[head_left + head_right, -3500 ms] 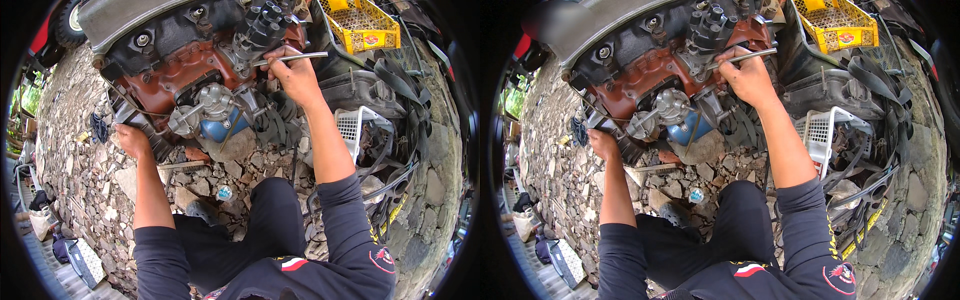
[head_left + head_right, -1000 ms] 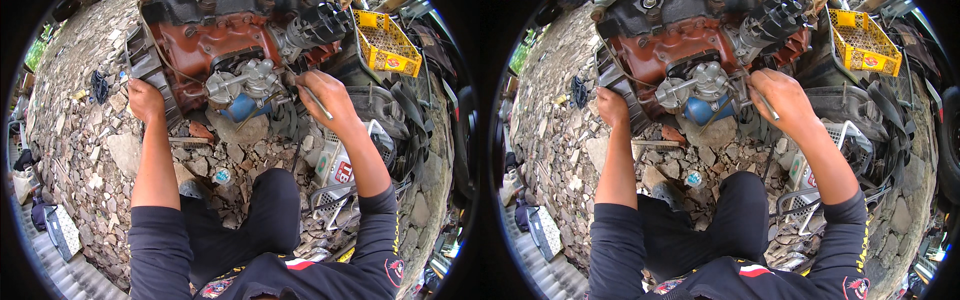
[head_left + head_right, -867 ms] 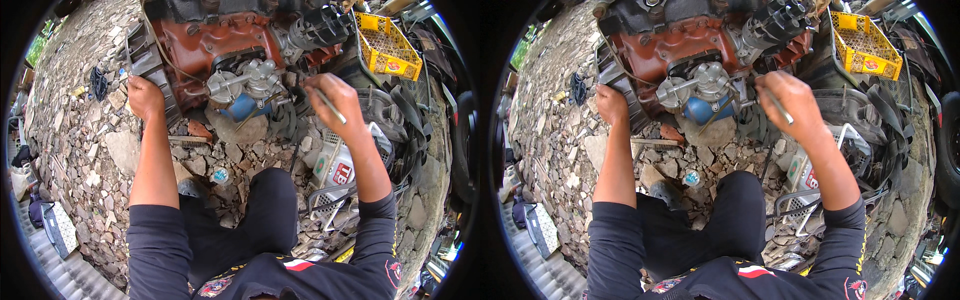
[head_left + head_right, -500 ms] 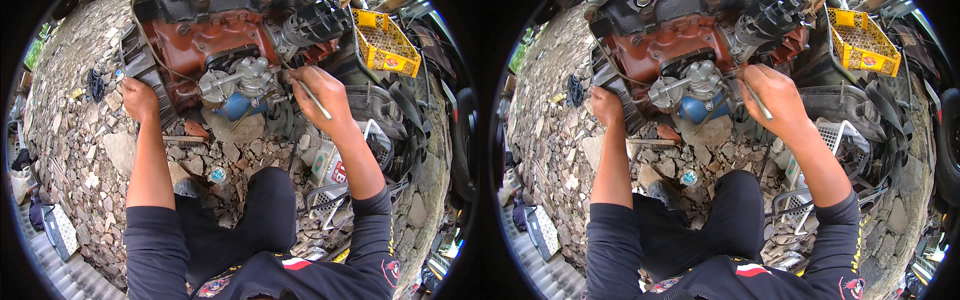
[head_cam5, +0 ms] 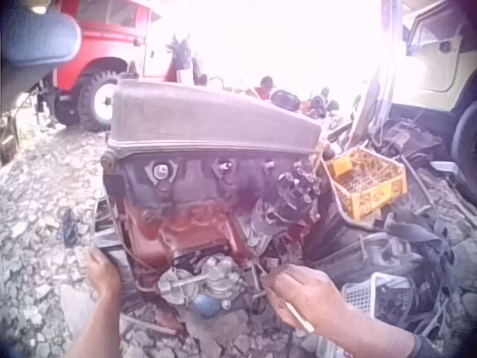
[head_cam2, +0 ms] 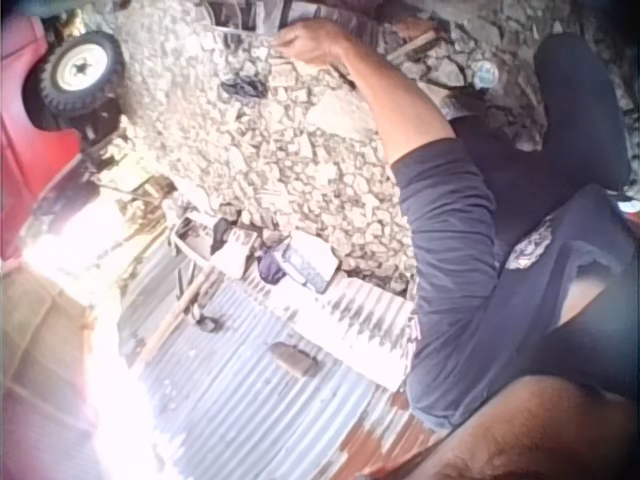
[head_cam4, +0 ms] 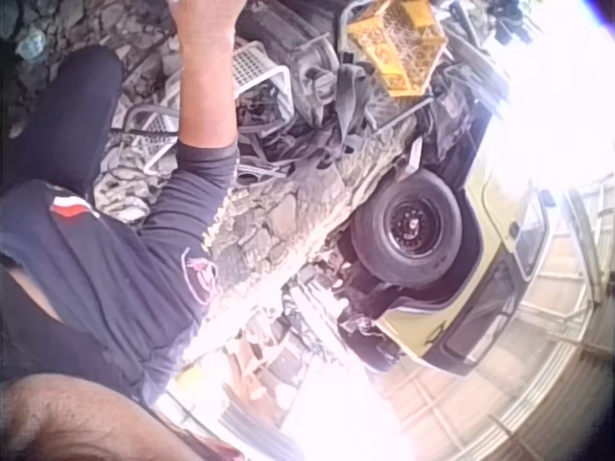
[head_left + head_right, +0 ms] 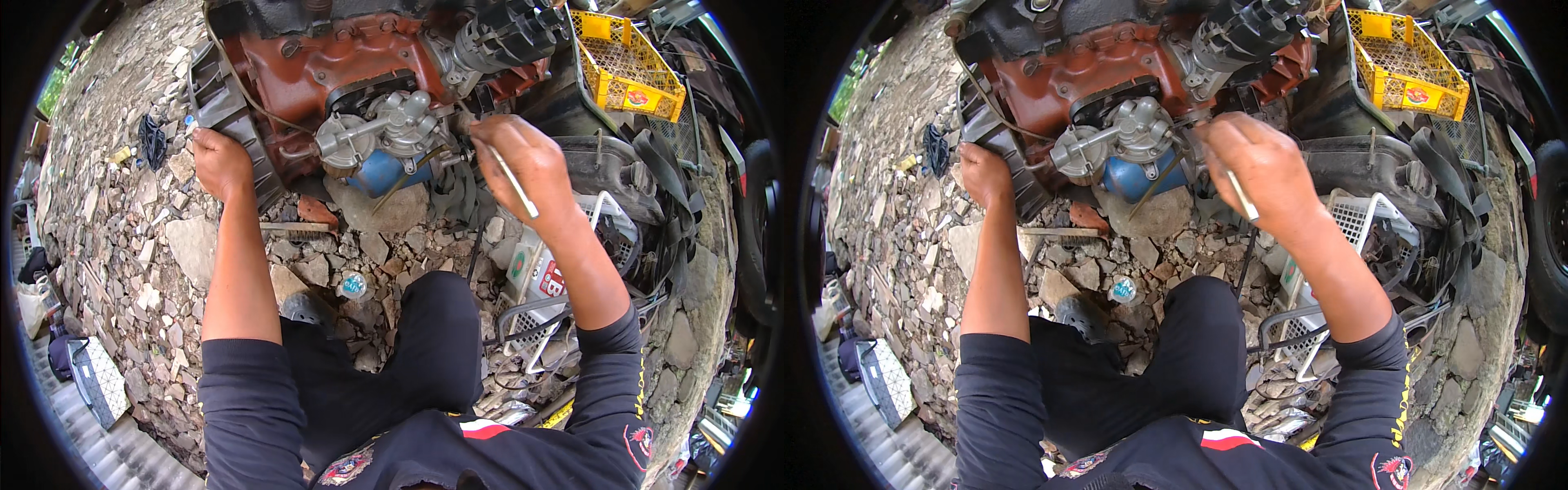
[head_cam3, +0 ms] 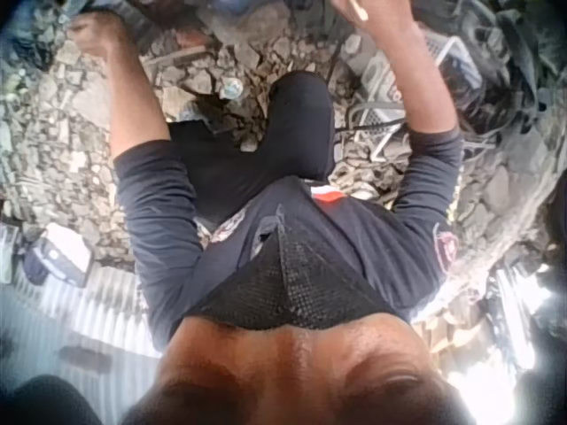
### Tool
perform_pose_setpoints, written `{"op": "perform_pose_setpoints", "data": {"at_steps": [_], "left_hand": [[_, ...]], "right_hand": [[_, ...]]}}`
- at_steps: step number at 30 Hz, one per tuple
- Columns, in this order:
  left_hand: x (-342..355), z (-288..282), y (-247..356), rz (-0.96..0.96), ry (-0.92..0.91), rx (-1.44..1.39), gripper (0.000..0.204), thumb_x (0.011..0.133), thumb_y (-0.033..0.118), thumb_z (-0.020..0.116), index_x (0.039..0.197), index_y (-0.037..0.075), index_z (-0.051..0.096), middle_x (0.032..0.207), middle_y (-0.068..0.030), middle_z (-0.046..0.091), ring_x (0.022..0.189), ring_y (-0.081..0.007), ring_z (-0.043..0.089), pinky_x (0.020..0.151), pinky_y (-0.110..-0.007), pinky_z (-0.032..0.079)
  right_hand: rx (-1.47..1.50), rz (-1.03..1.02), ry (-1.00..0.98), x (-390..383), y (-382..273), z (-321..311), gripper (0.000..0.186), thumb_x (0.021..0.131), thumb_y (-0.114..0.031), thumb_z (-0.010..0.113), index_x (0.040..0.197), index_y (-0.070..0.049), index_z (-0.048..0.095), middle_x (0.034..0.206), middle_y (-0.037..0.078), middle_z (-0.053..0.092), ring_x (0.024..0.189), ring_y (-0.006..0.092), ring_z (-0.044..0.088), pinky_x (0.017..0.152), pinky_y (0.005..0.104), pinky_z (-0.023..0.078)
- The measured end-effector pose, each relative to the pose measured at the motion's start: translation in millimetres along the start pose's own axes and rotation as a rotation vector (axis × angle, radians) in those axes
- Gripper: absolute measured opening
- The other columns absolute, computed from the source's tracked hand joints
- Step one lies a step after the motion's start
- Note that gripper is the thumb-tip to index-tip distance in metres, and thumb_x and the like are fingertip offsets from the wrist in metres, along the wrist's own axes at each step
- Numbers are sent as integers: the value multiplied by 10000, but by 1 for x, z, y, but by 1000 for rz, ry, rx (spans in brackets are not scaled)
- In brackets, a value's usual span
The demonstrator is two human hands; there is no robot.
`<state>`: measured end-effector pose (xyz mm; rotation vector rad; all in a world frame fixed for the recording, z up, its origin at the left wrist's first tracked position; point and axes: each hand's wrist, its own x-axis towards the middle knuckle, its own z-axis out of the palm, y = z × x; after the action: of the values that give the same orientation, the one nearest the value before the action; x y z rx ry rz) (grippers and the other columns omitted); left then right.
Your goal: The person wipes parts of an engine block with a cloth and uses a wrench to adjust components near the distributor.
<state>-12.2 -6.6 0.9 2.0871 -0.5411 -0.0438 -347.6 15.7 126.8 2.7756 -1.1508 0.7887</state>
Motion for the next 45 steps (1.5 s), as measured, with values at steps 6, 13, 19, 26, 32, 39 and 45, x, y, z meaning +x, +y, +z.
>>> {"op": "perform_pose_setpoints", "data": {"at_steps": [6,13,19,26,32,39,45], "left_hand": [[1,0,-3,19,-14,-6,602,942,476,220,1185,51,569,1091,-275,594,1030,-488,521,888,-517,403],[-1,-1,1,-24,-38,19,602,949,467,211,1200,45,560,1105,-280,586,1040,-483,516,894,-509,401],[2,2,-2,-7,-43,30,610,949,470,204,1204,42,556,1126,-267,583,1050,-479,513,900,-507,394],[2,1,-1,9,-34,26,617,948,472,201,1199,39,561,1105,-273,590,1026,-483,523,888,-516,398],[3,2,-2,-18,-39,45,626,947,483,200,1200,42,565,1115,-269,588,1026,-486,525,891,-521,399],[7,4,-5,6,-31,53,627,948,478,202,1187,29,567,1117,-277,583,1030,-492,518,894,-518,399],[3,3,-2,20,-34,36,630,949,471,200,1169,14,575,1101,-286,584,1017,-494,519,875,-523,401]], "right_hand": [[217,378,130,-9,0,0,103,788,-53,620,885,-19,607,733,130,644,661,204,655,612,290,502],[654,694,340,13,12,15,158,853,-145,627,852,9,592,693,58,638,563,71,553,519,213,436],[424,562,258,18,8,11,114,859,-97,621,884,11,596,797,66,667,622,65,562,577,217,456],[368,514,359,8,10,23,124,810,-121,639,854,-7,620,738,141,665,671,213,675,611,301,504],[601,620,331,23,10,25,133,835,-132,634,854,-1,619,715,112,660,648,148,662,563,278,493],[802,609,301,17,29,18,112,880,-80,602,901,29,586,762,89,640,578,114,598,541,240,475],[754,570,214,16,16,34,108,886,-78,597,884,28,575,809,111,659,606,118,600,548,235,465]]}}
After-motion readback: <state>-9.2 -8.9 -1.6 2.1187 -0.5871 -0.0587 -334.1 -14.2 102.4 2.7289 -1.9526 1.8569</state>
